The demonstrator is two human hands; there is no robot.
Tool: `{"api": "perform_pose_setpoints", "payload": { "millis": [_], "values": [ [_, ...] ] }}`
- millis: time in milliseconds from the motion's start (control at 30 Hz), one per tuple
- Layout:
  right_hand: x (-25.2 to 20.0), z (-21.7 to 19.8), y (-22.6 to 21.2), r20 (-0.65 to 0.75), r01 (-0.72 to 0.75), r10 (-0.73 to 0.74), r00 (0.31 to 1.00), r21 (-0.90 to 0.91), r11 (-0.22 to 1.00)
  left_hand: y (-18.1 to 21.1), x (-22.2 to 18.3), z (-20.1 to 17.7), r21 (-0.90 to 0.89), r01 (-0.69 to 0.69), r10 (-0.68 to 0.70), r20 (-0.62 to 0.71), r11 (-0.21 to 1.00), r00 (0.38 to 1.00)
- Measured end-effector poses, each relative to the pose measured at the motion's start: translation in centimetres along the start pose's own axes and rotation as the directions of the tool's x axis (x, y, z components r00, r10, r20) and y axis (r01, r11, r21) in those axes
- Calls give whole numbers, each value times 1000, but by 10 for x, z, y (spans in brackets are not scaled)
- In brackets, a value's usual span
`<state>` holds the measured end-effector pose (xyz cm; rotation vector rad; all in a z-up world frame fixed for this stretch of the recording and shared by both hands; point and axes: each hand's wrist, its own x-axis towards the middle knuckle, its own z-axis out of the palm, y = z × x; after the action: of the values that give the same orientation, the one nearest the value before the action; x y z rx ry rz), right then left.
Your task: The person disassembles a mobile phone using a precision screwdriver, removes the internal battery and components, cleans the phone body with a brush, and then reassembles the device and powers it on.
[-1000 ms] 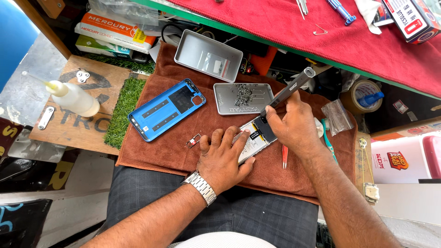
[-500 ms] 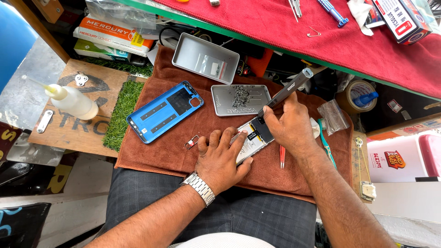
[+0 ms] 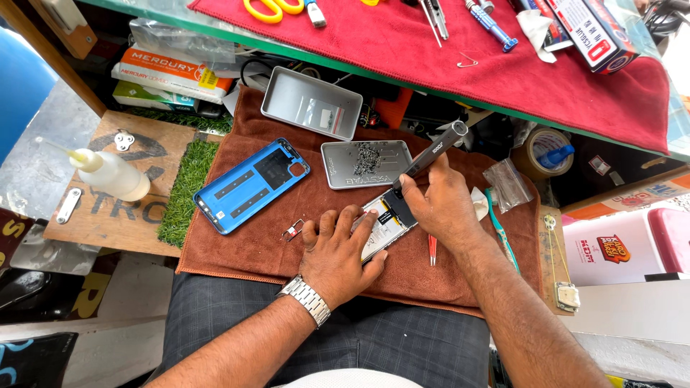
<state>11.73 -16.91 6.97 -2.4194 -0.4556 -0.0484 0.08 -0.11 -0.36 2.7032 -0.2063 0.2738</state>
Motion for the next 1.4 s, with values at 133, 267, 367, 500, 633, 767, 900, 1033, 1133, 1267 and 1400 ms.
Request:
{"api": "perform_pose_setpoints", "payload": {
  "millis": [133, 267, 367, 500, 633, 767, 900, 1033, 1133, 1267, 1400],
  "values": [
    [1, -1, 5, -18, 21, -20, 1000, 43, 999, 1, 0, -2, 3, -1, 1, -10, 1000, 1000],
    [-1, -2, 9, 6, 28, -29, 1000, 98, 995, 2, -1, -3, 0, -5, 5, -34, 1000, 999],
    [-2, -3, 10, 24, 93, -97, 995, 149, 984, 4, -1, -5, -4, -15, 15, -61, 1000, 998],
    [-16, -10, 10, -104, 269, -253, 962, 208, 940, 4, -1, -9, -19, -15, 13, -55, 1000, 998],
    [-57, -30, 13, -178, -112, 110, 978, 1, 994, 4, -1, -9, 6, -60, 60, -163, 998, 985],
    [-86, -36, 45, -50, -385, 384, 922, -222, 896, 1, -2, -4, -56, -47, 38, -143, 997, 989],
    [-110, -10, 111, -87, -267, 260, 962, -90, 959, -18, 4, 18, -21, -92, 86, -211, 995, 974],
    [-108, 53, 202, -358, -314, 269, 894, -71, 947, -71, 70, 30, 107, -19, 26, -56, 994, 998],
    [-84, 92, 244, -656, 37, -118, 746, -136, 990, -110, 116, 5, 200, 90, -73, -89, 976, 993],
    [-72, 129, 238, -807, 7, -120, 579, -142, 990, -76, 156, -52, 281, 270, -241, -134, 921, 961],
    [-88, 128, 195, -757, 46, -63, 650, -44, 998, -111, 144, -75, 303, 373, -348, -135, 877, 928]
  ]
}}
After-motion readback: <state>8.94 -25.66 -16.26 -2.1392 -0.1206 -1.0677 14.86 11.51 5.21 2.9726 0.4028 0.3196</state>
